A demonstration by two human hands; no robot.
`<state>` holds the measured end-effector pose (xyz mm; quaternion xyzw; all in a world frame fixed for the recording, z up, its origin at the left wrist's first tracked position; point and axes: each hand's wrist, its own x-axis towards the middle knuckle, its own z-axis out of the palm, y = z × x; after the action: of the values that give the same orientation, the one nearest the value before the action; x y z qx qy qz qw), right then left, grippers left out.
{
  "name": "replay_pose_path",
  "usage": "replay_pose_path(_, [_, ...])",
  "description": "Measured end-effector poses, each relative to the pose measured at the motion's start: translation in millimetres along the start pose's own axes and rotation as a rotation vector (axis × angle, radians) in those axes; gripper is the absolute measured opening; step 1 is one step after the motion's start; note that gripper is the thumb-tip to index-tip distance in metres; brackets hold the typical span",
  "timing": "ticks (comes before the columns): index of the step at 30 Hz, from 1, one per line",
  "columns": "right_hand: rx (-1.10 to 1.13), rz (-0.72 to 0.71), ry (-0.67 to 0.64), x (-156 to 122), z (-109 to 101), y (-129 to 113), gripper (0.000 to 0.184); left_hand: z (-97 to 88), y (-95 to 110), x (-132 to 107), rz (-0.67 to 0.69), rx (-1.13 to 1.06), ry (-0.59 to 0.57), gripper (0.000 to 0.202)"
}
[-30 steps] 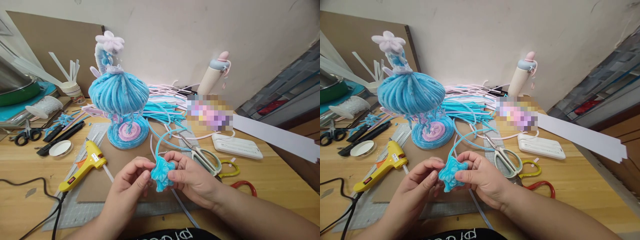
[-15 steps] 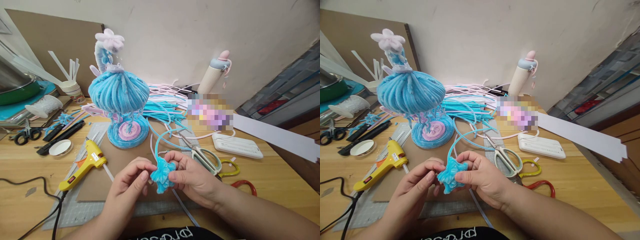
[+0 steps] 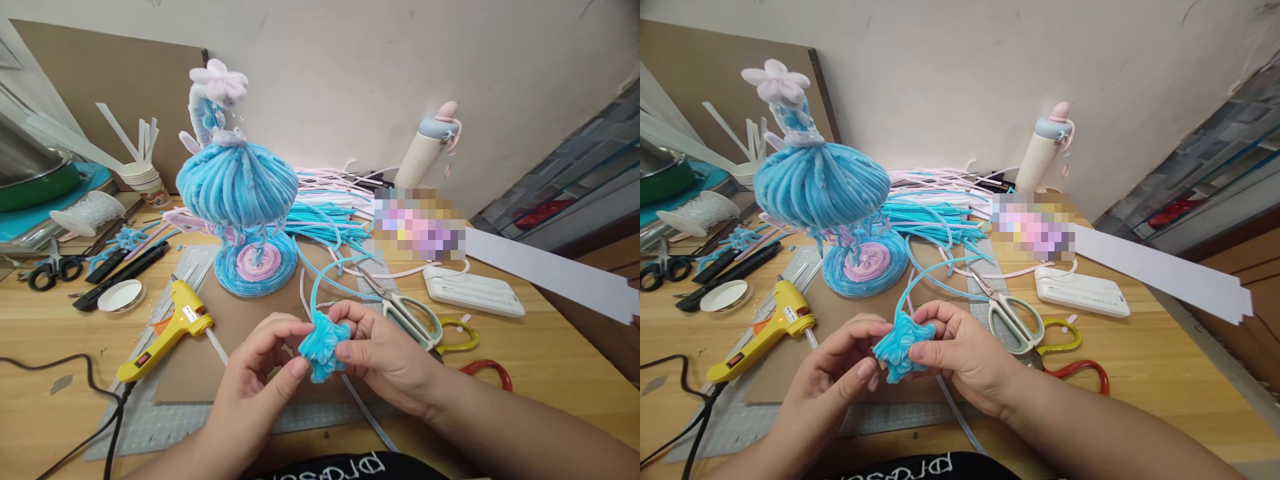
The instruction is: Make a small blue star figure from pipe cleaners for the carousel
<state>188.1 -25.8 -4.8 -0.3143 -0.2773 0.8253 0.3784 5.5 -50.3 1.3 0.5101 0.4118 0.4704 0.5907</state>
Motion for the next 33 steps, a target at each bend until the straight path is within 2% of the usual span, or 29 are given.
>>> replay_pose_path(5, [-0.011, 0.001, 0.056, 0, 1, -1, 0.045, -2.2, -7, -2, 0.087, 0.129, -0.052, 0.032])
replay_pose_path(9, [-0.003, -0.009, 0.063, 0, 1, 0, 0.045, -1.2, -16, -5, 0.101, 0.255, -0.014, 0.050])
replay_pose_path(15, [0.041, 0.042, 0.023, -2, 4, 1, 0.038, 1.6, -17, -2, 0.064, 0.280, 0.066, 0.037])
replay_pose_path(23, [-0.033, 0.026, 0.043, 1, 2, 3, 0.033, 0.0, -19, -1, 0.097, 0.386, 0.077, 0.042])
replay_pose_path(28, [-0.105, 0.008, 0.036, 1, 2, 4, 0.033, 2.9, -16, 0, 0.067, 0.280, 0.132, 0.037])
replay_pose_path(33, [-0.263, -0.023, 0.078, 2, 0, 2, 0.035, 5.2, -12, 0, 0.021, 0.151, 0.130, 0.036])
